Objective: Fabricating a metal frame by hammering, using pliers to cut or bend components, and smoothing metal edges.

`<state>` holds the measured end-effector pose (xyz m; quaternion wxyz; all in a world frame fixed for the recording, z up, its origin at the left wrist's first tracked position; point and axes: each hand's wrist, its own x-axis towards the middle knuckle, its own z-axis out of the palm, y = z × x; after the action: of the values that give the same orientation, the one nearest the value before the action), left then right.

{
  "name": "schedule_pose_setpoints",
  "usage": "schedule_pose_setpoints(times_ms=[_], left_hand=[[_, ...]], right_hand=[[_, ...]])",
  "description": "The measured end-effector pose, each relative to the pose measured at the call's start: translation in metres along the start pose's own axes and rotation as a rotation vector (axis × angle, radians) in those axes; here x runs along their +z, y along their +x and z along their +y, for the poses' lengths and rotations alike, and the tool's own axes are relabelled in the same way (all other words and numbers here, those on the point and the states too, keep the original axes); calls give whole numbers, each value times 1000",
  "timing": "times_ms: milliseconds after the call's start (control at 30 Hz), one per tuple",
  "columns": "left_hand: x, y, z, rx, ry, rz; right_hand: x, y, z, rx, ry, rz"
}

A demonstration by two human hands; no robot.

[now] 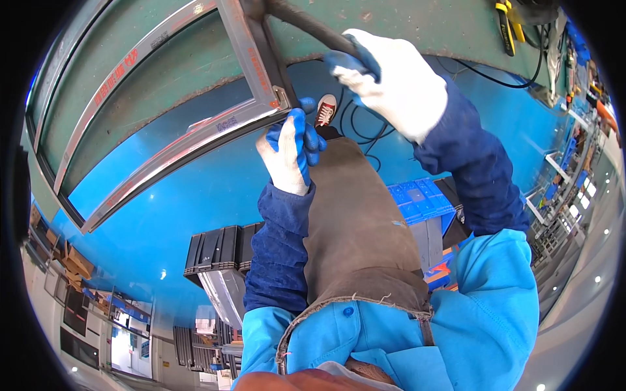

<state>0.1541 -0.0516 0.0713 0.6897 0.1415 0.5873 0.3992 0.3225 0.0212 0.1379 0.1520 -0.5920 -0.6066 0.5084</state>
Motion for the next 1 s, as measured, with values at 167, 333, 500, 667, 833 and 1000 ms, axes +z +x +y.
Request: schedule_pose_setpoints(times_ms=[167, 333, 500, 667, 833, 1000], left_hand=[[2, -3, 2, -26, -92, -2], [-1, 1, 2, -44, -63, 2], [-3, -2, -3, -33, -66, 11], [-9, -2, -5, 14, 21, -51], [-8, -3, -3, 32, -14, -79], [-8, -7, -8, 34, -172, -148]], right_hand=[[13, -34, 6, -29, -264, 103], [5, -30, 1, 31, -162, 94], [29, -44, 18, -54, -591, 146], [12, -53, -13, 197, 48, 76], [19, -49, 7, 116, -160, -63], [36, -75, 5, 148, -80, 77]])
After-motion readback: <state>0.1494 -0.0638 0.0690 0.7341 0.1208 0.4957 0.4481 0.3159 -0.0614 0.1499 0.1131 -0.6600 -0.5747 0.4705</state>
